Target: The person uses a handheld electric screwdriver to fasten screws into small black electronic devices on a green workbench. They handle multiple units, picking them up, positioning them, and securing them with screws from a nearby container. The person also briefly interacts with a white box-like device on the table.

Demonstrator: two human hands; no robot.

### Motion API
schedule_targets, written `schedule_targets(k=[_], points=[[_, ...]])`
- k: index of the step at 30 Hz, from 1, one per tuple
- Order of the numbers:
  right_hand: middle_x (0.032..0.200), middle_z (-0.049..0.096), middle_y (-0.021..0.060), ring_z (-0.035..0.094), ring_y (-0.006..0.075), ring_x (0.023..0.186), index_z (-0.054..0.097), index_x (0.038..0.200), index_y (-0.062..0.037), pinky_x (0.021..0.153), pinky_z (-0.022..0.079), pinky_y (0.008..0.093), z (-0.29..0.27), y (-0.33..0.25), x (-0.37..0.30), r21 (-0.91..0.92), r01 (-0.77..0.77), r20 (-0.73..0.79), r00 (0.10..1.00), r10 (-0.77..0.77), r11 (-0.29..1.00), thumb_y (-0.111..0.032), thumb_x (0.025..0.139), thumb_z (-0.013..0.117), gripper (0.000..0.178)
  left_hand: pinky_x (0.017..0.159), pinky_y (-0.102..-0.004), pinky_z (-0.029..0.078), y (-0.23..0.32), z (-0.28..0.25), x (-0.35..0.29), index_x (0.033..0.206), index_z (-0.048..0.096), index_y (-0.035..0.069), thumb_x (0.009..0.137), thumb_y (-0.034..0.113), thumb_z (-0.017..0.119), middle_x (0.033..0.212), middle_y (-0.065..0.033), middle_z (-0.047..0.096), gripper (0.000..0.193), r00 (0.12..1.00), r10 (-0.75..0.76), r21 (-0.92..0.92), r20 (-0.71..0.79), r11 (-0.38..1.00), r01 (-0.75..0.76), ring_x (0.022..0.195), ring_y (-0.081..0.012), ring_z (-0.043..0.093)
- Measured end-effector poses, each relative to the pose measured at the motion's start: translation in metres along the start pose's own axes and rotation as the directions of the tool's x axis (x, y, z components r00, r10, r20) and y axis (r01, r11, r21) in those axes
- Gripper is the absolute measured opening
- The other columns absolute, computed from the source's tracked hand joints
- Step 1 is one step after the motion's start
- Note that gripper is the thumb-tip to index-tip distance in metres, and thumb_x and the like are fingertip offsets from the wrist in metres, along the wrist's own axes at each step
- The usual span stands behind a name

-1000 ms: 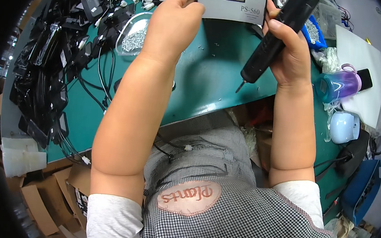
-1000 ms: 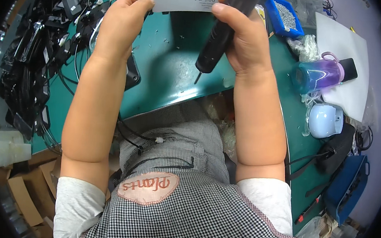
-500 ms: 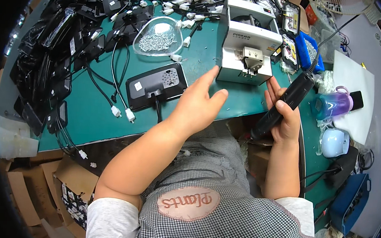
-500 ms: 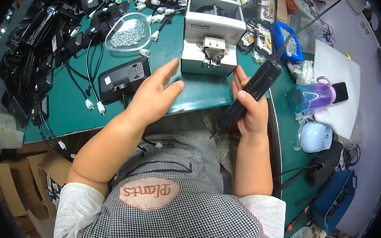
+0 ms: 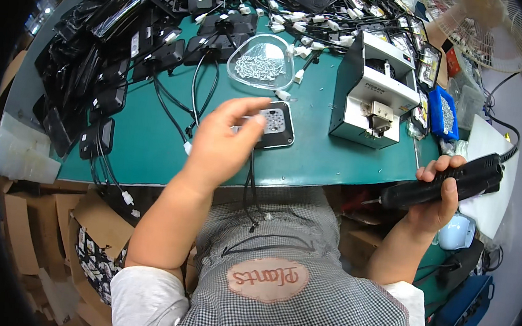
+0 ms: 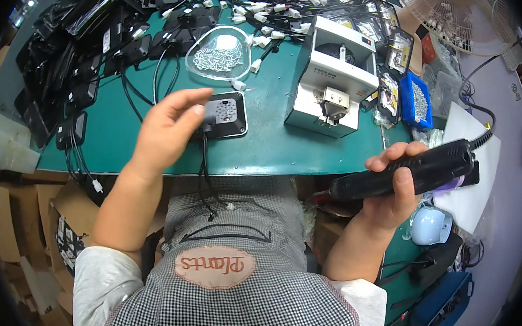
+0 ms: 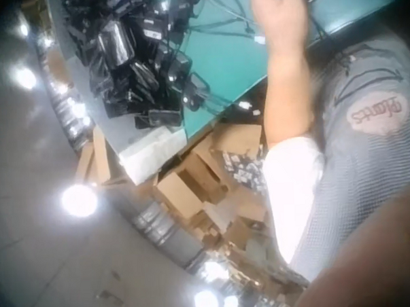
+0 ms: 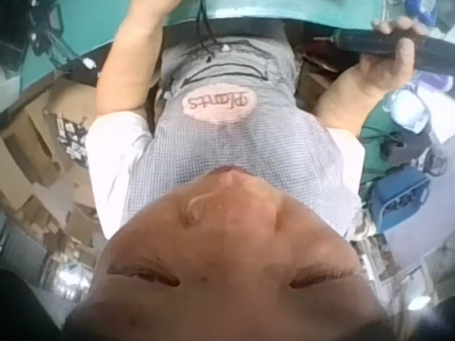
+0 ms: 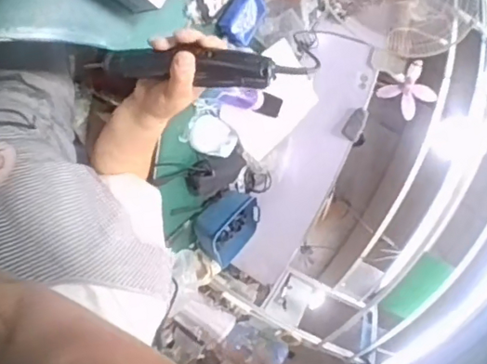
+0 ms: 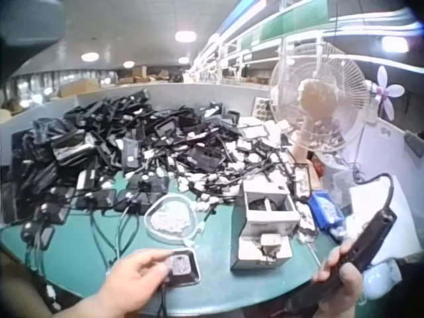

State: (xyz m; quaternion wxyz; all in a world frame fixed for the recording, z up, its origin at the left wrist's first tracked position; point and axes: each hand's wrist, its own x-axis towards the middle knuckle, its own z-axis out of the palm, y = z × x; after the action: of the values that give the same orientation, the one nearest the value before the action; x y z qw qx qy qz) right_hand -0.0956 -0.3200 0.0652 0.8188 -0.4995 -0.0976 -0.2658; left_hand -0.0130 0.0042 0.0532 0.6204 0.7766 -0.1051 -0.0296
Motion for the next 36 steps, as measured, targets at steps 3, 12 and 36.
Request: schedule_targets(k=[3,12,36], points=[[0.092,0.057,0.0098,0.059,0.0193,0.074,0.048,0.120,-0.0035,0.070,0.052,0.0358,-0.006,0.009,0.011,0.029,-0.049,0.003,0.999,0.049,0.998,-0.013,0.086,0.065,0.039,0.096,-0.0301,0.045,0.008,-0.016,0.005,0.122,0.058,-0.004,0.093,0.009,0.056,0.119,-0.0109,0.063,0.032,0.998,-0.030,-0.022,-0.061,0.999,0.028,0.108,-0.0165,0.058],[0.091,0.053,0.0066,0.057,0.0159,0.065,0.036,0.128,-0.0087,0.056,0.052,0.0311,-0.044,0.050,0.058,-0.201,-0.423,-0.427,0.850,0.310,0.883,-0.008,0.081,0.070,0.058,0.089,-0.0264,0.046,0.005,-0.016,0.033,0.121,0.059,-0.004,0.092,0.008,0.057,0.110,-0.0082,0.064,0.031,0.998,0.019,-0.066,-0.065,0.998,-0.023,0.100,-0.0125,0.059],[0.132,0.056,0.0092,0.050,0.0193,0.121,0.051,0.135,-0.0046,0.103,0.035,0.0344,-0.033,0.065,0.180,-0.510,-0.351,-0.150,0.935,0.320,0.785,-0.030,0.093,0.058,0.050,0.092,-0.0296,0.045,0.027,0.011,0.015,0.116,0.063,-0.002,0.089,0.006,0.058,0.111,-0.0106,0.063,0.028,0.999,0.034,-0.011,0.038,0.999,-0.033,0.103,-0.0168,0.059]])
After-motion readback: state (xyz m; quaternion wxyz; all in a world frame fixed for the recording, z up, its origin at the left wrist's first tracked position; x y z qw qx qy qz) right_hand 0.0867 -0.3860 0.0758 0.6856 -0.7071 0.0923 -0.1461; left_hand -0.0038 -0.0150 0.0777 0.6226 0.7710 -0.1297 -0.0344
